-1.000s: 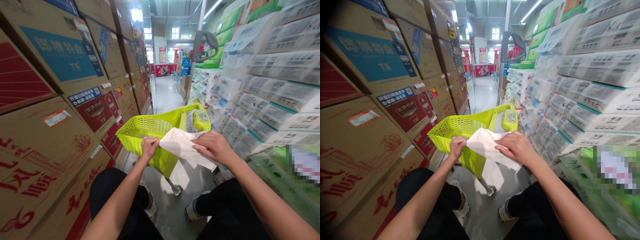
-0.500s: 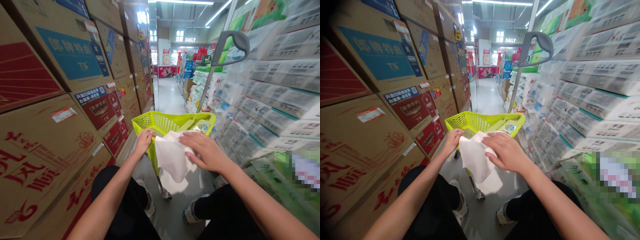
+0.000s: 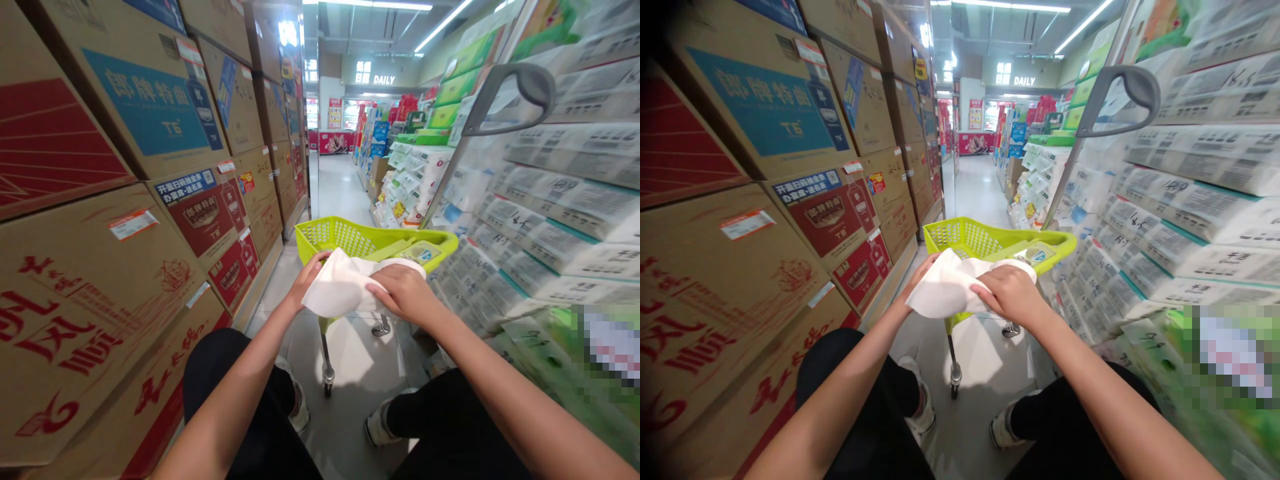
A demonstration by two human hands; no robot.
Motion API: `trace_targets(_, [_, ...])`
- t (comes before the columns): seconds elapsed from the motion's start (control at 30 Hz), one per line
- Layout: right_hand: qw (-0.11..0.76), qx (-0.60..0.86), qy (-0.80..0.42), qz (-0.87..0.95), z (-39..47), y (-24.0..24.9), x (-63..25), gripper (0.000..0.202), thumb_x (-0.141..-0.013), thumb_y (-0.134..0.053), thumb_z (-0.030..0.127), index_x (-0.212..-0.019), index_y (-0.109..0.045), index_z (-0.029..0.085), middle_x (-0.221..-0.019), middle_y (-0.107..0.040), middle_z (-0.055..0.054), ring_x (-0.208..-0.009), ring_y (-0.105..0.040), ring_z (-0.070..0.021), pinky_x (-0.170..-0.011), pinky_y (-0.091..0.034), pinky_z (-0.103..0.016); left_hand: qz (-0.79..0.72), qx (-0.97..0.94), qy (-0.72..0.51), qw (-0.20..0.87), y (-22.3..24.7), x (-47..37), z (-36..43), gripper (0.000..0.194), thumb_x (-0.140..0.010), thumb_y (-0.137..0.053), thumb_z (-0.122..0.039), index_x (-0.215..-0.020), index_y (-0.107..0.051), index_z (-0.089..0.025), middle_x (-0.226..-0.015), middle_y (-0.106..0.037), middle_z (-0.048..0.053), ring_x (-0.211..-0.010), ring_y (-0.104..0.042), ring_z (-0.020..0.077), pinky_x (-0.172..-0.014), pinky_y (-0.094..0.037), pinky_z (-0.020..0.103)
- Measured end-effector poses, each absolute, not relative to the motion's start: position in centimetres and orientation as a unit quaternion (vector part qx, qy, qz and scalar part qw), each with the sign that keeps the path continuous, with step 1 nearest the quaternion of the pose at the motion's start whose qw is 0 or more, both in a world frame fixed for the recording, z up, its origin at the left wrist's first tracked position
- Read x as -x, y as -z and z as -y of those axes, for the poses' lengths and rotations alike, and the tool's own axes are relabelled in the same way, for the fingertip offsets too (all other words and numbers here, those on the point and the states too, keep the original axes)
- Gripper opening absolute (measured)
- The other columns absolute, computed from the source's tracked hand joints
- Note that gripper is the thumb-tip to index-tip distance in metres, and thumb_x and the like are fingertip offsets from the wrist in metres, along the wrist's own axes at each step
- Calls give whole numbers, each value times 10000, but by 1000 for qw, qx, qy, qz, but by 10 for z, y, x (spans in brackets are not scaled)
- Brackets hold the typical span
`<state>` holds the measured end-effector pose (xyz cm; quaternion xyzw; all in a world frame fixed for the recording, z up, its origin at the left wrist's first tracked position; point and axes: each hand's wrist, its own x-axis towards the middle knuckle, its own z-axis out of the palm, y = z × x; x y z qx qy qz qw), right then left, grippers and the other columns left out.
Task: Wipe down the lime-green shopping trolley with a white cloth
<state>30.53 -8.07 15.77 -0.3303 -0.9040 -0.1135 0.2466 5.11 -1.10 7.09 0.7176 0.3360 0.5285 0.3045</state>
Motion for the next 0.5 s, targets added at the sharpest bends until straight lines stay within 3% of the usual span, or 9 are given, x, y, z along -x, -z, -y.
trace_targets(0.1, [313, 385, 44, 867, 78, -159, -305, 472, -1033, -327, 405, -673, -548, 194, -620, -578, -31, -590, -501, -150, -620, -324, -295, -363, -688, -597, 198, -67, -74, 14, 382, -858, -607, -414, -1153, -582, -174, -1213, -626, 119, -1134, -582, 245, -1000, -470, 400])
trace_targets(0.2, [422, 448, -79, 784, 71, -165, -305, 540, -1022, -303, 518, -589, -404, 212, -534, -462, 8, -505, -398, -124, -530, -270, -285, -378, -697, -598, 119, -79, -100, 38, 168, -875, -556, -329, -969, -608, -200, -1049, -649, 88, -1019, -596, 232, -927, -478, 399])
trace_targets(0.27, [478, 471, -167, 722, 64, -170, -306, 573, -993, -303, 609, -576, -361, 219, -531, -448, 10, -505, -382, -124, -496, -271, -277, -370, -740, -552, 102, -91, -113, 54, 137, -884, -519, -312, -919, -610, -216, -978, -651, 80, -972, -591, 234, -902, -467, 407])
trace_targets(0.37, [480, 479, -249, 691, 55, -176, -311, 599, -942, -342, 693, -594, -422, 212, -559, -494, 2, -532, -422, -137, -486, -316, -270, -365, -794, -481, 64, -106, -125, 64, 86, -834, -563, -287, -867, -613, -224, -927, -649, 82, -964, -564, 256, -882, -444, 421])
trace_targets(0.5, [443, 495, -191, 723, 45, -188, -323, 620, -911, -393, 719, -590, -478, 196, -593, -546, -17, -555, -469, -144, -503, -353, -270, -347, -817, -456, 57, -114, -128, 51, 102, -860, -542, -288, -858, -614, -216, -947, -655, 76, -970, -547, 244, -872, -426, 405])
